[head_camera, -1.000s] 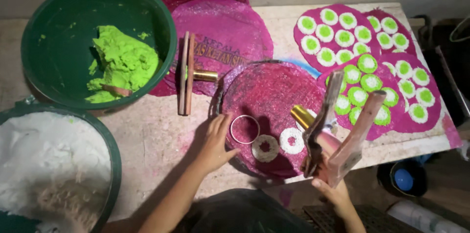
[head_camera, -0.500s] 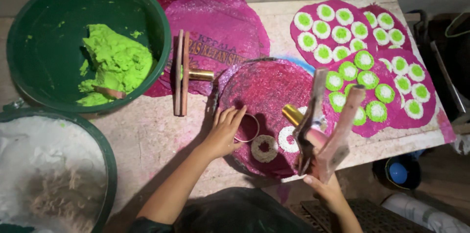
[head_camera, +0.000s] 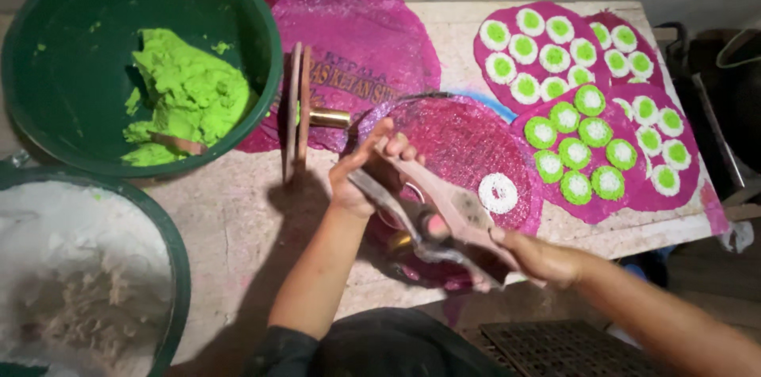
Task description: The person prepares snacks by filling a wooden mold with green dough and white powder and then placing the items onto a tray.
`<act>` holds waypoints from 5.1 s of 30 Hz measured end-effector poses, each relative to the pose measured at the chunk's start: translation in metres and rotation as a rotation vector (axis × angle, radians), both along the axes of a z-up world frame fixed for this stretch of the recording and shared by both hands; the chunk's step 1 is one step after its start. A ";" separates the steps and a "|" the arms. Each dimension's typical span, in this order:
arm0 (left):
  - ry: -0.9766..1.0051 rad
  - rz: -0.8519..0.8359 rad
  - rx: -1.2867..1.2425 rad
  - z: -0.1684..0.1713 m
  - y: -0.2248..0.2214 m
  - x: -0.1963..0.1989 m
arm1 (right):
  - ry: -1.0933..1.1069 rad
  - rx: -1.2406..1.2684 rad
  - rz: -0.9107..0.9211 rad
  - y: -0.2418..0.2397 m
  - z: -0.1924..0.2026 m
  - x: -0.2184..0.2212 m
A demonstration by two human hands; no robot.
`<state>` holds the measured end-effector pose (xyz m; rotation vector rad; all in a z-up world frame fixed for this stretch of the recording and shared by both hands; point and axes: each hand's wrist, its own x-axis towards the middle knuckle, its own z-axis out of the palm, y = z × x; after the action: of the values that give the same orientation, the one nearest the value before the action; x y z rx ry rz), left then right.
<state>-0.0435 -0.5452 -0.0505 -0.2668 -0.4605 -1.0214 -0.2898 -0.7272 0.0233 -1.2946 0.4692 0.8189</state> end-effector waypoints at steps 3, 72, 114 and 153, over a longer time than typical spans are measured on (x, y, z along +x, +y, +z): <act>0.054 0.113 0.073 -0.016 -0.011 0.005 | 0.067 -0.300 0.163 -0.020 0.018 0.025; -2.000 0.334 1.278 -0.042 -0.032 0.045 | -0.486 -0.332 -0.802 -0.022 -0.037 -0.066; 0.235 0.313 0.343 -0.060 -0.083 0.105 | -0.111 -1.144 0.129 -0.016 0.006 0.152; -2.106 0.784 1.209 -0.081 -0.064 -0.067 | -0.586 -0.332 -1.256 -0.030 -0.100 -0.173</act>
<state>-0.1105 -0.6097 -0.1315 2.1248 -1.4649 -0.2479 -0.4629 -0.7572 -0.0763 -1.1611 0.8055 -0.6918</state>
